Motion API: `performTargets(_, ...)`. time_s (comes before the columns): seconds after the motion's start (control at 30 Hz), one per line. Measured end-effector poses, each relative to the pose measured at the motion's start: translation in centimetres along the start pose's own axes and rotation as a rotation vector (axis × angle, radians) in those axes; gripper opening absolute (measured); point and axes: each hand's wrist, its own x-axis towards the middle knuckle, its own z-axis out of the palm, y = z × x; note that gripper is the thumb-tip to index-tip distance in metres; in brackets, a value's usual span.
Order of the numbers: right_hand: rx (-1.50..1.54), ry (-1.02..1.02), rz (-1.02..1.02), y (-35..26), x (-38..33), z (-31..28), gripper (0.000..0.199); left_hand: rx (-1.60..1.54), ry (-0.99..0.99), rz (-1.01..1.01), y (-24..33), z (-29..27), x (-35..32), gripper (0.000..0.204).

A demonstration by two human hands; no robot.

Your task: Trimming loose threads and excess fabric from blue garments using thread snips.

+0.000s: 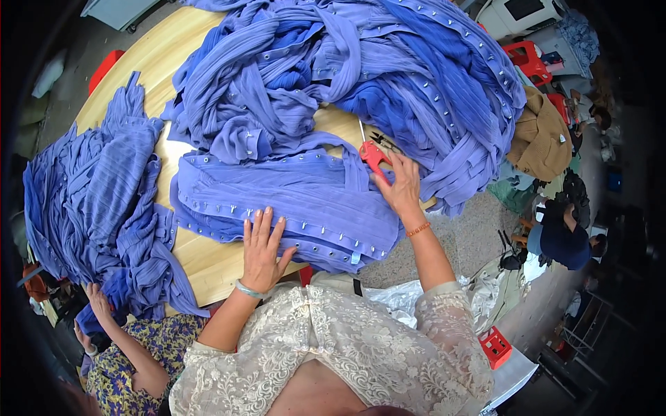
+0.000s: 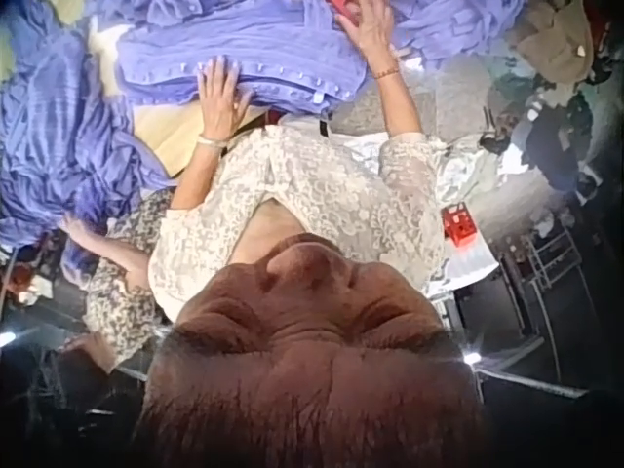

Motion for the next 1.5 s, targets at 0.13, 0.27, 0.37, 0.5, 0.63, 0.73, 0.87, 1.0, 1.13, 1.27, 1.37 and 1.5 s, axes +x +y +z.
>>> performTargets(0.13,-0.139,-0.149,0.109,0.9,-1.8,1.3,0.086,0.016,-0.012,0.019,-0.2,1.2,-0.9,0.075)
performTargets(0.27,-0.162,-0.241,0.2,-0.4,0.7,1.5,0.079,0.037,0.002,0.071,-0.6,1.8,-0.8,0.075)
performTargets(0.37,-0.155,-0.156,0.098,-1.6,0.4,1.1,0.074,0.008,0.024,0.065,-0.6,1.6,-1.2,0.075)
performTargets(0.5,-0.163,-0.115,0.017,-2.2,-2.6,-1.8,0.059,-0.072,0.06,0.063,-0.9,0.5,-1.4,0.07)
performTargets(0.63,0.044,-0.117,-0.026,-2.4,-7.7,-5.8,0.049,0.004,0.255,-0.042,-2.1,-0.8,0.4,0.069)
performTargets(0.73,0.188,-0.316,-0.009,-5.2,-10.0,-9.2,0.043,0.076,0.357,-0.207,-4.4,-0.8,1.2,0.072)
performTargets(0.87,0.258,-0.538,-0.163,-11.9,-9.1,-11.3,0.043,0.073,0.372,-0.383,-8.4,1.3,1.1,0.075)
performTargets(1.0,0.18,-0.698,-0.262,-16.9,-6.7,-11.1,0.035,0.072,0.364,-0.331,-9.7,1.8,0.8,0.073)
performTargets(1.13,0.006,-0.866,-0.302,-21.3,-3.4,-10.1,0.031,0.196,0.33,-0.28,-12.9,3.1,0.3,0.069)
performTargets(1.27,-0.022,-0.839,-0.368,-25.9,-0.5,-7.1,0.026,-0.098,0.48,-0.284,-14.7,3.0,-0.6,0.072)
performTargets(1.37,-0.083,-0.84,-0.455,-29.2,1.6,-3.6,0.028,-0.019,0.459,-0.316,-16.0,2.3,-0.6,0.085)
performTargets(1.5,-0.082,-0.848,-0.484,-32.5,3.2,-1.2,0.03,-0.05,0.453,-0.298,-18.6,1.7,-0.2,0.095)
